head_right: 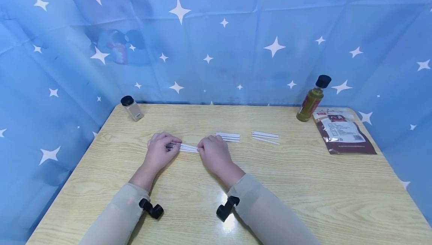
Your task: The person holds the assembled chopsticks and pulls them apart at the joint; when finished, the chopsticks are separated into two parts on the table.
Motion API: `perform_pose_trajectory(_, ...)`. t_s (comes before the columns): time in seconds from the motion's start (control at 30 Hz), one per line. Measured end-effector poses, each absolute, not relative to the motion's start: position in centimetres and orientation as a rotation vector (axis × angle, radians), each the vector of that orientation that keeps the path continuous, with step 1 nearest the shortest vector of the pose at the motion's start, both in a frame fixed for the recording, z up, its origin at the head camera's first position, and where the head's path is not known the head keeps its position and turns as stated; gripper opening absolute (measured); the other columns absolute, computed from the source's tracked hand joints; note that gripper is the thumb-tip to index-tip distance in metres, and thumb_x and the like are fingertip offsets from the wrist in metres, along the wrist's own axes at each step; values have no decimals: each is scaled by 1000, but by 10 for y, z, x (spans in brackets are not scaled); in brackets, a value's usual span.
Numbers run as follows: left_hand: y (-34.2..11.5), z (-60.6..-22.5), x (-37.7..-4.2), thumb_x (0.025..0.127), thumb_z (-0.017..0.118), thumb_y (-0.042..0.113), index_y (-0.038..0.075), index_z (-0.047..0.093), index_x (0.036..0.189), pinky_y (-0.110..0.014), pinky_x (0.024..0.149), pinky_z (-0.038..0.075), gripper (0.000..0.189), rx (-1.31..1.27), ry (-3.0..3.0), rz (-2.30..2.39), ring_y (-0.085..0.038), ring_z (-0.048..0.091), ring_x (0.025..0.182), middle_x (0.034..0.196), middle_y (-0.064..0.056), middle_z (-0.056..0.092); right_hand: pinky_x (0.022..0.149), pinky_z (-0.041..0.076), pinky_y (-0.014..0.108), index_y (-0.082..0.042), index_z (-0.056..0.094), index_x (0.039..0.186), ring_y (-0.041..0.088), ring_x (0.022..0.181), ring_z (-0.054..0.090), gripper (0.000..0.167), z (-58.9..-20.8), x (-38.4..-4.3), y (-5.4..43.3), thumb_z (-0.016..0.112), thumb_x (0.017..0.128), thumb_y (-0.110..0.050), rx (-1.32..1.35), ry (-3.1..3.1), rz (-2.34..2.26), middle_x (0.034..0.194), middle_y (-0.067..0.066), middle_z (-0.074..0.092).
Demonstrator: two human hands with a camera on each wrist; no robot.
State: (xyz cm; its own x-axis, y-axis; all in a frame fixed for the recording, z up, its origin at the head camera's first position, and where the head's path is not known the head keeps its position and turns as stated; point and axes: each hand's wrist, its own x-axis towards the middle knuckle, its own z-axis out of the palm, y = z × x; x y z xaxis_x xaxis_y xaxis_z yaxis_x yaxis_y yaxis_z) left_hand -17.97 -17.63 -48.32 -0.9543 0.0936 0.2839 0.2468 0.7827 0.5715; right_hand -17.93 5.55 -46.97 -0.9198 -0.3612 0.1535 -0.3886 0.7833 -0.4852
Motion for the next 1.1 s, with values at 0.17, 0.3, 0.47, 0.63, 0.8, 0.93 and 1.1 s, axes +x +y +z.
perform_pose_trajectory(0.17, -177, -484, -181, 95, 79, 34, 22, 82, 106, -52, 107, 31, 16, -261, -2730, -931, -23, 55, 113, 112, 4, 71, 101, 44, 41, -15, 75, 107, 23, 101, 56, 17, -475, -180, 56, 59, 108, -19, 639, -2887, 743, 108, -1, 71)
perform_pose_trajectory(0.3, -176, -485, -181, 95, 78, 39, 23, 81, 109, -52, 109, 30, 21, -234, -2715, -952, -22, 55, 112, 113, 4, 71, 99, 44, 40, -15, 73, 107, 22, 102, 53, 18, -478, -181, 58, 56, 110, -21, 627, -2870, 741, 108, -2, 68)
perform_pose_trajectory(0.47, -174, -483, -182, 93, 80, 44, 22, 80, 112, -52, 109, 30, 30, -178, -2671, -984, -26, 56, 113, 117, 1, 71, 98, 43, 40, -14, 71, 107, 22, 102, 51, 17, -475, -182, 62, 56, 110, -21, 625, -2832, 691, 106, -1, 66)
perform_pose_trajectory(0.63, -174, -482, -183, 91, 82, 44, 18, 81, 112, -53, 107, 31, 33, -163, -2623, -984, -29, 56, 114, 114, -2, 71, 100, 43, 40, -11, 70, 111, 23, 105, 52, 16, -471, -181, 65, 56, 110, -19, 612, -2822, 720, 109, 1, 66)
perform_pose_trajectory(0.8, -175, -482, -182, 92, 82, 44, 19, 81, 107, -51, 104, 32, 29, -170, -2601, -970, -26, 56, 109, 107, 1, 69, 102, 43, 42, -10, 72, 117, 24, 110, 53, 25, -470, -180, 67, 53, 112, -24, 635, -2779, 878, 112, 1, 68)
perform_pose_trajectory(0.93, -176, -483, -182, 92, 83, 45, 20, 80, 105, -50, 101, 33, 28, -177, -2585, -954, -25, 56, 106, 104, 3, 67, 95, 44, 40, -14, 77, 114, 21, 105, 50, 25, -473, -181, 68, 59, 109, -32, 691, -2727, 997, 107, -3, 66)
perform_pose_trajectory(1.1, -176, -485, -180, 91, 84, 45, 19, 80, 101, -51, 102, 32, 29, -193, -2581, -925, -25, 58, 105, 103, 2, 69, 90, 43, 38, -19, 76, 107, 18, 101, 47, 19, -477, -182, 70, 67, 105, -36, 711, -2683, 1081, 101, -8, 61)
